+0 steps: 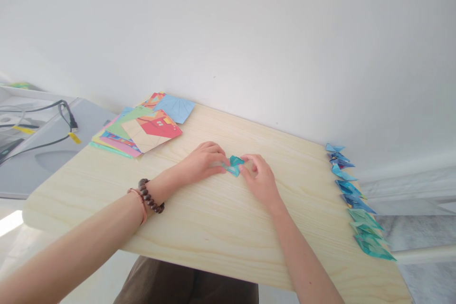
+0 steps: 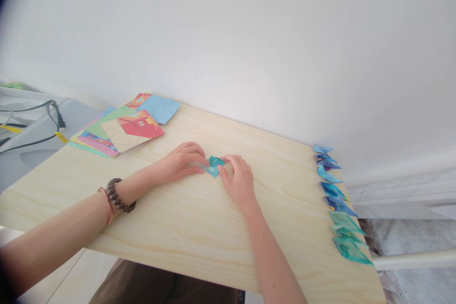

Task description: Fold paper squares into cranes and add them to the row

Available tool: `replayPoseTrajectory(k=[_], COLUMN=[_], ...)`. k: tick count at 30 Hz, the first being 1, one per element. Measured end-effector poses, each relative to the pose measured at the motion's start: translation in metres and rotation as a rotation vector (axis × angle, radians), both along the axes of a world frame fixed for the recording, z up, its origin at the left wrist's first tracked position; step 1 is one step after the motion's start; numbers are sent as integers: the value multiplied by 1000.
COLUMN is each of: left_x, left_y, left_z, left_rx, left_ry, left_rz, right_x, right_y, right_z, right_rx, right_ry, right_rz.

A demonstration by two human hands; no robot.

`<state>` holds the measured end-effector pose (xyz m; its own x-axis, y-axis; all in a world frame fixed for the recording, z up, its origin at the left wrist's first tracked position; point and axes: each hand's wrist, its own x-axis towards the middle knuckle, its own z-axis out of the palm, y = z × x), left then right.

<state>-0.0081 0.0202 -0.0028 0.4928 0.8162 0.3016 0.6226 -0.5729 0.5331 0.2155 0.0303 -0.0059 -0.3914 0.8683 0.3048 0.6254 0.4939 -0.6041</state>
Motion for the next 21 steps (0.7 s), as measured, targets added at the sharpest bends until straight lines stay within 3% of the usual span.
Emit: replayPoseTrajectory(k=[7, 15, 21], left_x=[1, 4, 10], left_y=[1, -1, -4], left_z=[-1, 4, 11], left_rx=[4, 43, -15], left_ry=[-10, 56, -26], left_rz=[41, 90, 116], right_x=[6, 5, -1], right_y=[2, 2, -2], right_z=[2, 0, -1], right_rx=[-5, -7, -18], right_ry=[-34, -39, 126], right_rz=[151, 125, 78])
